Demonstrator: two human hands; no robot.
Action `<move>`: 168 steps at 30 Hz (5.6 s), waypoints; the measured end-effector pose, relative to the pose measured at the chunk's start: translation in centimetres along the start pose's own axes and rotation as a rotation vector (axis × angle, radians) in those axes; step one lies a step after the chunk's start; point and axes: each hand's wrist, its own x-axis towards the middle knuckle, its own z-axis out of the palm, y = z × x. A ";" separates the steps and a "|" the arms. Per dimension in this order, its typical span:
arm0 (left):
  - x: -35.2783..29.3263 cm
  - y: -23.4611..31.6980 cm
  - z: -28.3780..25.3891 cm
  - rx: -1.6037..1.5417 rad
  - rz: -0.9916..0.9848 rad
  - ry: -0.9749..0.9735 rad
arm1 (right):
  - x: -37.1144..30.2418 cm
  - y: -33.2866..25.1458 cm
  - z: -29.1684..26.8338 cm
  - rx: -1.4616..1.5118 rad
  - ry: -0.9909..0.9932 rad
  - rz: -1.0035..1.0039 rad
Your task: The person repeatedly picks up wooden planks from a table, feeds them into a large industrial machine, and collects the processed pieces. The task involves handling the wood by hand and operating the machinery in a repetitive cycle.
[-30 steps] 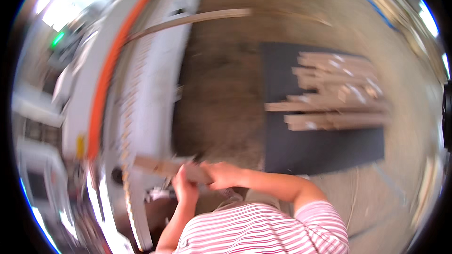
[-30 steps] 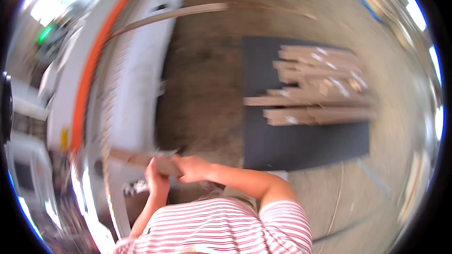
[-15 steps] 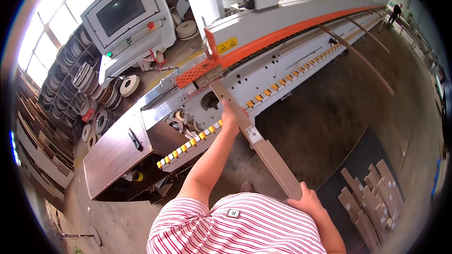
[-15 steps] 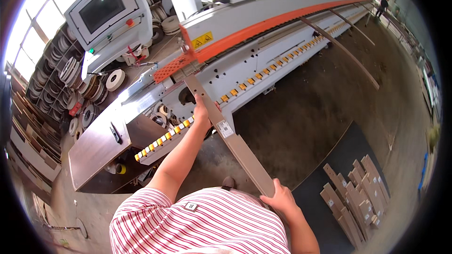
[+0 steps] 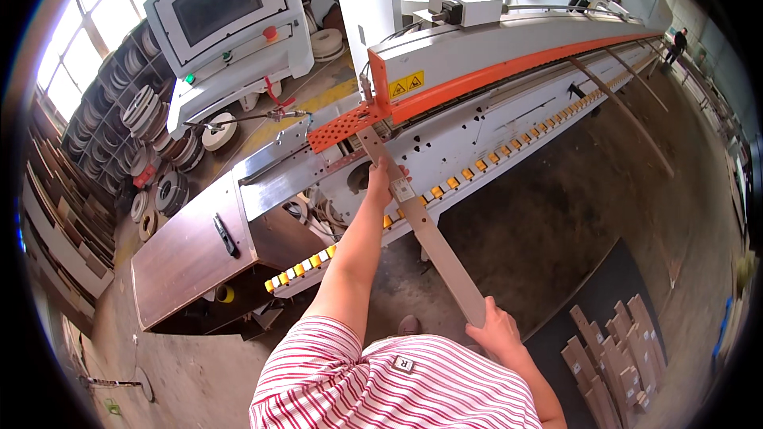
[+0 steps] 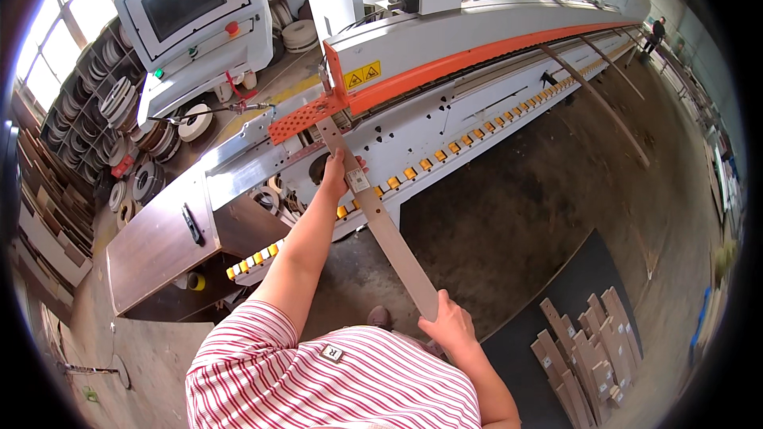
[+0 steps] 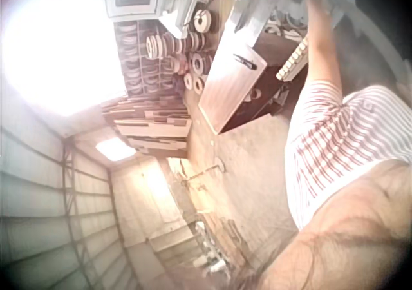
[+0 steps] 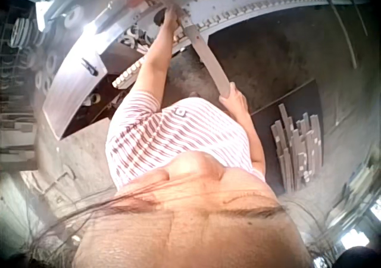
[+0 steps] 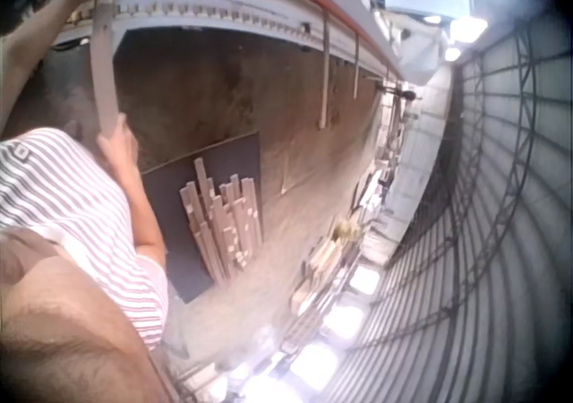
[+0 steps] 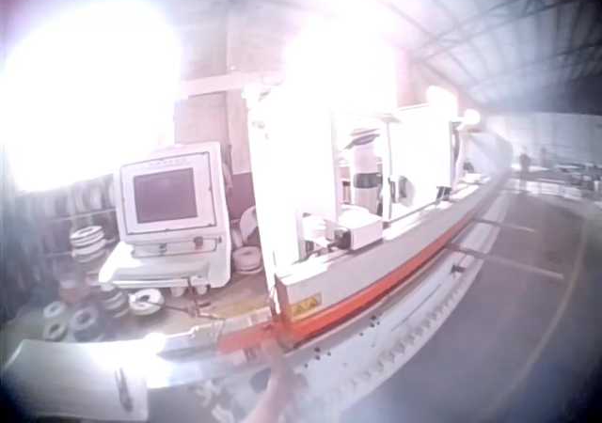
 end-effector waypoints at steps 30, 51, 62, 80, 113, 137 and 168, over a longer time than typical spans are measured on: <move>12.6 -5.6 8.5 0.296 -0.048 0.234 | 8.7 6.5 -9.0 -0.103 -0.027 -0.010; -12.3 -2.8 3.9 -0.038 -0.030 -0.159 | 2.6 4.9 -2.1 0.513 -0.379 -0.147; -2.2 -0.5 0.5 -0.059 -0.021 -0.083 | 5.0 -1.7 1.9 -0.108 0.229 -0.200; 1.2 0.3 2.3 0.127 -0.021 0.172 | 9.2 -1.7 0.6 -0.076 0.129 -0.235; -8.1 -12.7 6.4 1.671 1.045 -0.677 | -18.8 23.3 14.8 0.333 0.346 0.946; -31.7 -38.5 2.5 1.798 -0.691 -1.177 | -29.4 85.0 13.4 -0.203 0.150 1.105; -36.5 -65.6 13.2 1.840 -0.583 -1.798 | -36.7 81.4 19.6 1.082 0.922 2.386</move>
